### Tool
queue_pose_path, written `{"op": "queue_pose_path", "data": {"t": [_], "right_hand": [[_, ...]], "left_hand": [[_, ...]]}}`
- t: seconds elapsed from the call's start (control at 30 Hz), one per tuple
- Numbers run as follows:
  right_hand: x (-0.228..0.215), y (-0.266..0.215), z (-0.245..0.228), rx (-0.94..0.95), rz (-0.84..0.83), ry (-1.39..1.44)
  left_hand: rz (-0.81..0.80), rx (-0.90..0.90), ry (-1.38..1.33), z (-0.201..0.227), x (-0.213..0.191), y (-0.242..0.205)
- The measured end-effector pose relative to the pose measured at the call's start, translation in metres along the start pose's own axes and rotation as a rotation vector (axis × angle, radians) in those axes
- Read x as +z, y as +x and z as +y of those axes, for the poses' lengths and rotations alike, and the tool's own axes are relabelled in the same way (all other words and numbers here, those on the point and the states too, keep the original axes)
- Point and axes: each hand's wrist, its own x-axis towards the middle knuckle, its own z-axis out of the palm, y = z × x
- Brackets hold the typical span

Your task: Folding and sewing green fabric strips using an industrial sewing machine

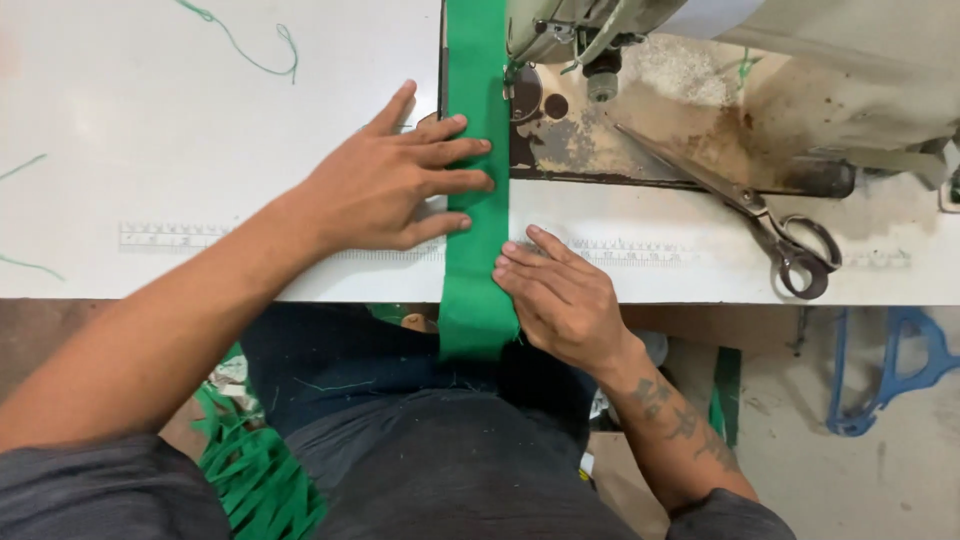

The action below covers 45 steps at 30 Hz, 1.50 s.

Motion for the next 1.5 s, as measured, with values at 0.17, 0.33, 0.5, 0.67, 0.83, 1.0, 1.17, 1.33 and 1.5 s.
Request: {"op": "queue_pose_path", "data": {"t": [0.17, 0.33, 0.5, 0.67, 0.83, 1.0, 1.17, 1.33, 1.5], "right_hand": [[0.002, 0.012, 0.026, 0.010, -0.045, 0.020], [0.005, 0.023, 0.052, 0.009, -0.064, 0.005], [0.013, 0.024, 0.069, 0.029, -0.031, 0.017], [0.020, 0.030, 0.072, 0.114, 0.030, -0.053], [0.014, 0.033, 0.057, 0.191, -0.051, -0.121], [-0.009, -0.036, -0.020, 0.499, -0.093, 0.154], [0.073, -0.134, -0.012, 1.369, -0.149, 0.599], [0.045, -0.086, -0.037, 0.983, -0.007, 0.665], [-0.046, -0.018, -0.046, 0.823, -0.171, 0.561]], "left_hand": [[-0.032, 0.019, 0.012, -0.028, -0.002, 0.012], [-0.013, 0.018, 0.001, -0.057, 0.002, 0.024], [-0.015, 0.006, 0.018, -0.075, 0.003, 0.038], [0.092, -0.275, 0.115, -0.087, 0.010, 0.077], [-0.146, -0.462, 0.277, -0.096, 0.029, 0.093], [0.051, -0.336, 0.346, -0.002, -0.015, 0.029], [-0.058, -0.122, 0.363, 0.131, 0.008, -0.063], [-0.001, -0.013, 0.489, 0.160, 0.015, -0.053], [0.623, 0.205, 0.206, 0.166, -0.043, -0.011]]}}
